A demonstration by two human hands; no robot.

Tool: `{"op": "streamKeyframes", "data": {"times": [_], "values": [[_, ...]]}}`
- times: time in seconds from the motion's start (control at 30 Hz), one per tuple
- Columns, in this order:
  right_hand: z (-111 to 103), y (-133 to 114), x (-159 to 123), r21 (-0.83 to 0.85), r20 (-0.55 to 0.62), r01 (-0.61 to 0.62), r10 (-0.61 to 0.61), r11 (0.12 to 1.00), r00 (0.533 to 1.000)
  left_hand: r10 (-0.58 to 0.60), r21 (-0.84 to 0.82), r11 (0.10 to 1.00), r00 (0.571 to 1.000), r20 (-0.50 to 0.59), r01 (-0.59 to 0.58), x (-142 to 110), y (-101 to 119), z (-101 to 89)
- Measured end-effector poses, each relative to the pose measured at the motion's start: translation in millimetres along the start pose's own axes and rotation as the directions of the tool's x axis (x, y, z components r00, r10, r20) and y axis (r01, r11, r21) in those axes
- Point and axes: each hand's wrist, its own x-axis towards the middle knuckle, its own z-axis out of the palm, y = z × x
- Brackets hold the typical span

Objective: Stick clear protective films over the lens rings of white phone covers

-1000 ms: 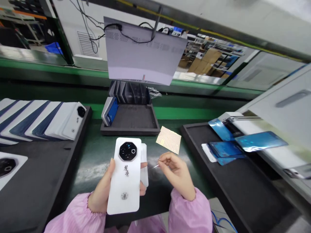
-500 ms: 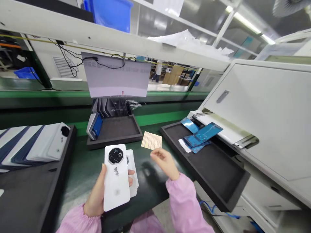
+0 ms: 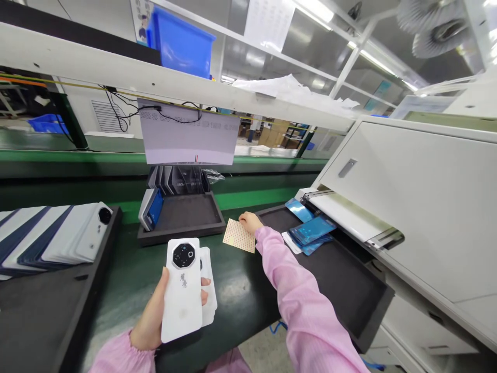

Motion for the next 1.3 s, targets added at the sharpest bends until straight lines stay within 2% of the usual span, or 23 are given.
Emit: {"op": "streamKeyframes", "data": {"times": [0.17,0.3,0.43,0.53,0.63,0.7,0.77,0.8,0.9,0.97,1.03,1.17,1.3], "values": [[5,8,3,-0.001,0.047,0.006,-0.006,1.000,0.999,0.027,-0.051,0.998,0.995,-0.100,-0.033,9,3,12.3],[8,13,-9,0.058,0.085,0.032,-0.037,0.998,0.996,0.056,-0.029,0.998,0.978,-0.200,-0.063,36,6,33.7],[8,15,-31,0.157,0.125,0.059,-0.080,0.986,0.989,0.179,-0.020,0.981,0.937,-0.299,-0.194,67,1,51.1],[7,15,-51,0.229,0.143,0.067,-0.102,0.971,0.984,0.196,-0.091,0.966,0.914,-0.356,-0.243,85,-16,55.3],[3,15,-65,0.267,0.159,0.057,-0.102,0.962,0.982,0.107,-0.097,0.984,0.924,-0.368,-0.152,98,-42,53.6],[-1,14,-70,0.272,0.170,0.051,-0.100,0.961,0.980,0.110,0.010,0.993,0.930,-0.350,-0.114,105,-62,51.6],[-4,13,-71,0.267,0.179,0.048,-0.099,0.962,0.979,0.193,0.249,0.961,0.937,-0.292,-0.121,109,-80,50.5],[-6,12,-71,0.264,0.185,0.045,-0.096,0.964,0.978,0.238,0.389,0.911,0.944,-0.229,-0.135,110,-87,50.3],[-9,11,-71,0.255,0.225,0.014,-0.074,0.967,0.972,0.325,0.678,0.679,0.943,0.067,-0.282,112,-102,48.9],[-10,12,-71,0.252,0.273,-0.025,-0.047,0.967,0.961,0.337,0.744,0.545,0.913,0.230,-0.388,115,-108,44.9],[-11,13,-71,0.249,0.328,-0.069,-0.017,0.966,0.945,0.318,0.780,0.458,0.898,0.304,-0.427,119,-112,38.1],[-12,14,-71,0.229,0.402,-0.139,0.036,0.963,0.915,0.296,0.794,0.391,0.881,0.370,-0.465,125,-117,24.8],[-11,15,-66,0.203,0.443,-0.190,0.083,0.961,0.893,0.294,0.793,0.351,0.862,0.412,-0.499,126,-117,22.3]]}}
